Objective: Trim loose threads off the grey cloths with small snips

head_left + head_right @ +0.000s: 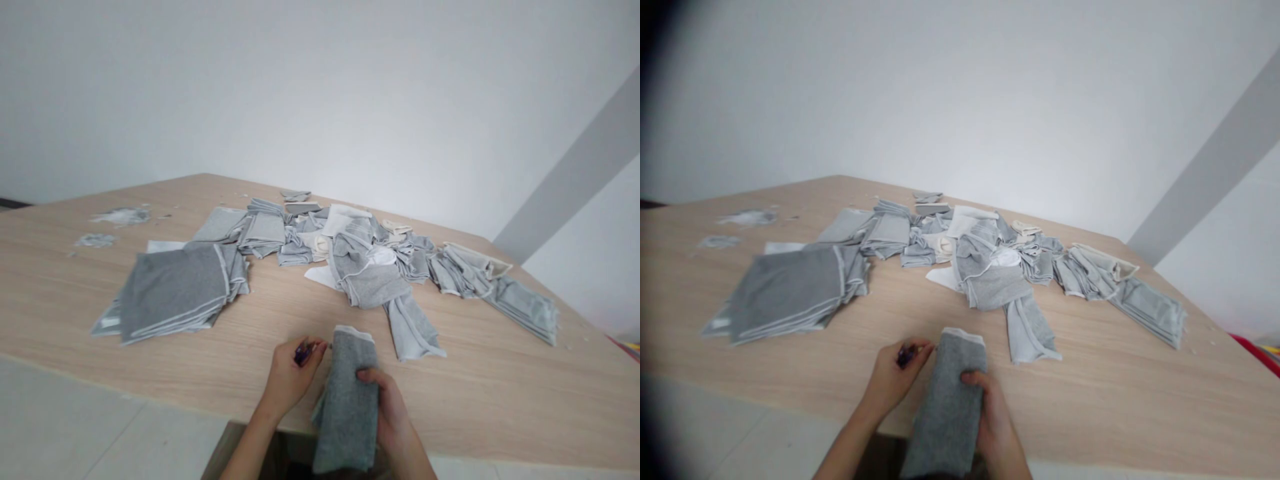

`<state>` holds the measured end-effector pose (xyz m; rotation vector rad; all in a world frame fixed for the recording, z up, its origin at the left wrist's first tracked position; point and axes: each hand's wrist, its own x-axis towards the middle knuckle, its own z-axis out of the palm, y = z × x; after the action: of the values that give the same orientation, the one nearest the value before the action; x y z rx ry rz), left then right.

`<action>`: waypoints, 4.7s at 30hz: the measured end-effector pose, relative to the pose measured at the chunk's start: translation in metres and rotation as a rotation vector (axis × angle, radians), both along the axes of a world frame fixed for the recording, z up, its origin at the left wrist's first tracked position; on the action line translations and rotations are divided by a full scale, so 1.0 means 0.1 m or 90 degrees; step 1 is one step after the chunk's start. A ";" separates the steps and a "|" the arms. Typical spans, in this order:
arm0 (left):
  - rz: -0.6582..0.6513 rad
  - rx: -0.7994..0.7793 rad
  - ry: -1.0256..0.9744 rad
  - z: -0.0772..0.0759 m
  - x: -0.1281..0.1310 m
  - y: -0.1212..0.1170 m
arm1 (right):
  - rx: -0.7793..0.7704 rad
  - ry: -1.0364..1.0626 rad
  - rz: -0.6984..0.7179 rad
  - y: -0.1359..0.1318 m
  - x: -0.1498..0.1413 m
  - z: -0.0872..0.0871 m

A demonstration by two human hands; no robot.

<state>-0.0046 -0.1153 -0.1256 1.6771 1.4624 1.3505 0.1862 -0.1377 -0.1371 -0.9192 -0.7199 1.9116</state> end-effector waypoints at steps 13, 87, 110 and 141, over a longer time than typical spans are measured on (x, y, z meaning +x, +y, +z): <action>0.028 -0.010 0.072 -0.04 0.03 0.04 | 0.177 -0.300 -0.169 0.35 0.27 0.01; 0.145 -0.006 0.267 -0.14 -0.77 0.33 | 0.499 -0.469 0.098 0.85 0.30 0.05; -0.142 -0.094 0.017 -0.01 0.22 0.08 | 0.394 -0.244 0.106 0.95 0.35 0.02; -0.099 -0.055 0.025 0.01 0.37 0.04 | 0.406 -0.235 0.067 0.92 0.29 0.00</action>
<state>0.0323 -0.1116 -0.1246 1.7326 1.3607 1.1610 0.2152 -0.0456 -0.1367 -0.8290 -1.5137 1.4498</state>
